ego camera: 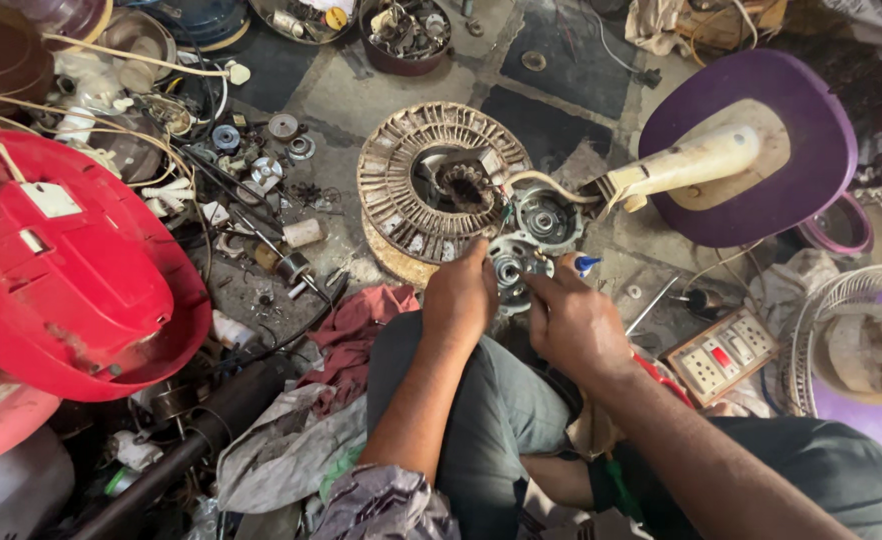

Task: The person disassembles a fan motor, applies lubricant to the bearings, wipes the components with a cloth, and uses a screwdriver to adjust internal parts. The person also uses scissors to cut a small piece of material and places it inside the motor housing.

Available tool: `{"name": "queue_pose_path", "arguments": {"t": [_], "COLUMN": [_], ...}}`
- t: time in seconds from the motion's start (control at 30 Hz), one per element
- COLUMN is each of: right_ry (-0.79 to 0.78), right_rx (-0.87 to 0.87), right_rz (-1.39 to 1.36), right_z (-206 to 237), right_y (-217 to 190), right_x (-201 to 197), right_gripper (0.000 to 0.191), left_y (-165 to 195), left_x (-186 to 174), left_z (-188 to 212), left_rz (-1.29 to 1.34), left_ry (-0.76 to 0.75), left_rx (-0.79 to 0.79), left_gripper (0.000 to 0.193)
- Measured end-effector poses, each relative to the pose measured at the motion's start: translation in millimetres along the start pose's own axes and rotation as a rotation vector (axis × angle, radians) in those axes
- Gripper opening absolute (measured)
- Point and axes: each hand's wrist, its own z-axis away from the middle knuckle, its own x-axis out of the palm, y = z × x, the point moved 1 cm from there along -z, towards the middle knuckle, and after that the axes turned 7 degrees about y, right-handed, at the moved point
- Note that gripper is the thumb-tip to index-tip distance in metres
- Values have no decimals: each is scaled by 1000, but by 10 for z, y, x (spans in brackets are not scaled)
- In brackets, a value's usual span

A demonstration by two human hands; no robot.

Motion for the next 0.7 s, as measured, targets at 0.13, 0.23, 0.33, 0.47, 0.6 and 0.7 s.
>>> {"name": "queue_pose_path", "arguments": {"t": [0.13, 0.23, 0.33, 0.47, 0.6, 0.7], "right_ry": [40, 11, 24, 1, -34, -8], "right_rx": [-69, -14, -28, -65, -91, -116], "right_rz": [14, -46, -81, -110, -37, -29], "right_z": [-4, 30, 70, 45, -22, -10], "right_y": [-4, -19, -30, 14, 47, 68], "right_x": [-26, -69, -97, -63, 21, -7], "right_gripper": [31, 32, 34, 33, 31, 31], "left_y": [-13, -1, 18, 50, 69, 97], "left_x": [21, -19, -49, -56, -47, -33], "left_z": [12, 10, 14, 5, 0, 2], "left_rz": [-49, 3, 47, 6, -75, -65], "left_ry": [-56, 3, 9, -1, -76, -62], "left_rx": [-111, -6, -12, -28, -55, -25], "left_gripper": [19, 19, 23, 19, 20, 20]}}
